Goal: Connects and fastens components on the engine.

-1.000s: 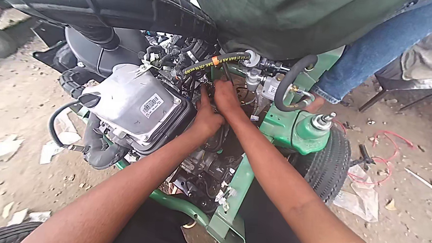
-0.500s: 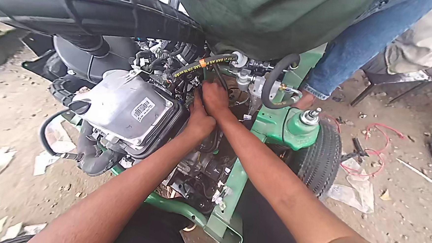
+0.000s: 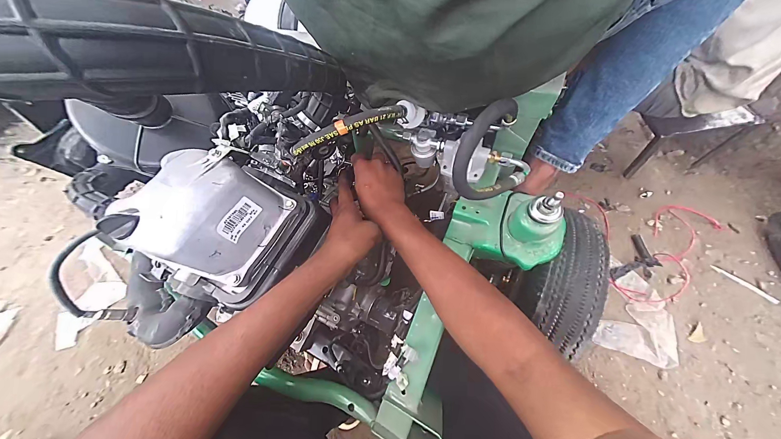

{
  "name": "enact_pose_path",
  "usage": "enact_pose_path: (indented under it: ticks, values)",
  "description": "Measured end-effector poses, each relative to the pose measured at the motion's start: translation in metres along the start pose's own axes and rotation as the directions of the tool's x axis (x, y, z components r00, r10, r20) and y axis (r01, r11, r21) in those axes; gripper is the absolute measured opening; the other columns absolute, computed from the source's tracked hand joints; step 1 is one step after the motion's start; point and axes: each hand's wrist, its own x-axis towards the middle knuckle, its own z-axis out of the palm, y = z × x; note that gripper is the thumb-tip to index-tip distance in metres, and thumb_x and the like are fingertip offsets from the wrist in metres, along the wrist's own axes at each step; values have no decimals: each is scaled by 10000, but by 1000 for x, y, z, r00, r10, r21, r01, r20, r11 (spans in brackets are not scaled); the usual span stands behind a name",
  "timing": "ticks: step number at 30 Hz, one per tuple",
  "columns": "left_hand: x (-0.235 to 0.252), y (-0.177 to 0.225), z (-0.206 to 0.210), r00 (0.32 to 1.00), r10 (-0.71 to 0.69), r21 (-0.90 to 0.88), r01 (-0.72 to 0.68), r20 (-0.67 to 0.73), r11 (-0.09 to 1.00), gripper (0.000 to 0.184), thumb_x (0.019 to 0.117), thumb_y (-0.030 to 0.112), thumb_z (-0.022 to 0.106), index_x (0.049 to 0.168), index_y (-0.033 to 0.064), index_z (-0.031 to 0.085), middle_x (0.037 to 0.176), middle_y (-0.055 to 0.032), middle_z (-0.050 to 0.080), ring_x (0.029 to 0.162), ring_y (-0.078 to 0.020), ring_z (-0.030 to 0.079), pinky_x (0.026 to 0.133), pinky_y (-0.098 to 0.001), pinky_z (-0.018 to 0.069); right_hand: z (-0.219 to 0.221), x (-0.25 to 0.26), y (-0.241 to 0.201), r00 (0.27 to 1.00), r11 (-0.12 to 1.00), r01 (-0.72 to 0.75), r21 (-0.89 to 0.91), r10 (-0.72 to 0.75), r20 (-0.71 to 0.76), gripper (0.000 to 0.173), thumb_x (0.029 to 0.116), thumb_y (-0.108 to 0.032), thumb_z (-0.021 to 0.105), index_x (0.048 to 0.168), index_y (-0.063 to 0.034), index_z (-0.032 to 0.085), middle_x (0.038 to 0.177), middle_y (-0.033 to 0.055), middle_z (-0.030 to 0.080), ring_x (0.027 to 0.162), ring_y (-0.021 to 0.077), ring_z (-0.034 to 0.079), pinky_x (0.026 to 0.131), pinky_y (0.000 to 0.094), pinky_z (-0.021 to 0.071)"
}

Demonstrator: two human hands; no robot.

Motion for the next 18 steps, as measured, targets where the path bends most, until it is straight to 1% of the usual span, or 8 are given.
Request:
enact_pose_path:
  ticks: [3,5,7,11,13,14,16,18]
  values:
    - [-3,1,-1,1000,-11,-13,11,-22,1000,1316,600,-13,750,1652,277,14,1560,-217,333,1309,-373,506,910,-593,542,3,4,0,999,998,18,68,-20,27,331,1025,-102,512,1333,-143,625,1218,244,639,1006,404,697,760,550,598]
    - [-4,2,-1,999,-16,-27,15,-28,1000,1332,601,-24,747,1653,271,-15,1580,-215,313,1321,-382,498,909,-604,540,3,5,0,999,995,31,92,-34,31,342,1025,-90,507,1343,-140,622,1223,247,635,1012,407,694,774,556,596]
    - [-3,3,0,1000,-14,-53,12,-25,999,1365,587,-34,756,1650,276,-43,1594,-194,307,1322,-369,510,901,-590,558,2,6,2,999,994,35,107,-38,33,357,1017,-74,507,1344,-142,631,1219,235,647,1027,398,695,795,553,597]
    - [-3,4,-4,1000,-16,-166,11,-26,986,1459,531,-70,796,1644,311,-67,1626,-186,260,1362,-378,478,919,-586,559,2,7,4,998,988,46,149,-52,33,299,1042,-86,494,1304,-67,639,1169,221,679,1045,385,697,849,547,589]
    - [-4,8,-3,999,-16,-240,7,-35,971,1511,489,-109,793,1638,343,-79,1633,-185,241,1359,-379,477,909,-578,562,-1,6,5,996,987,60,148,-69,51,283,1039,-78,492,1279,-56,641,1133,208,692,1044,373,700,849,544,587]
    - [-5,10,-3,999,-14,-282,1,-42,959,1536,476,-139,800,1637,352,-77,1634,-193,237,1343,-384,490,892,-576,568,-1,7,7,995,985,77,155,-85,48,267,1037,-81,495,1252,-59,651,1109,197,698,1033,363,702,842,537,587]
    - [-5,12,-3,999,-12,-358,-8,-52,934,1557,467,-174,793,1632,381,-78,1645,-175,234,1331,-370,504,860,-556,579,0,9,11,992,975,122,188,-128,20,241,1046,-93,499,1209,-60,673,1074,182,707,1007,351,706,839,528,588]
    - [-3,12,-2,998,-7,-443,-20,-59,896,1562,457,-188,798,1631,395,-52,1619,-190,265,1270,-380,544,780,-545,603,4,14,16,985,963,173,207,-173,-21,218,1045,-109,519,1168,-69,695,1025,173,718,975,343,714,822,525,590]
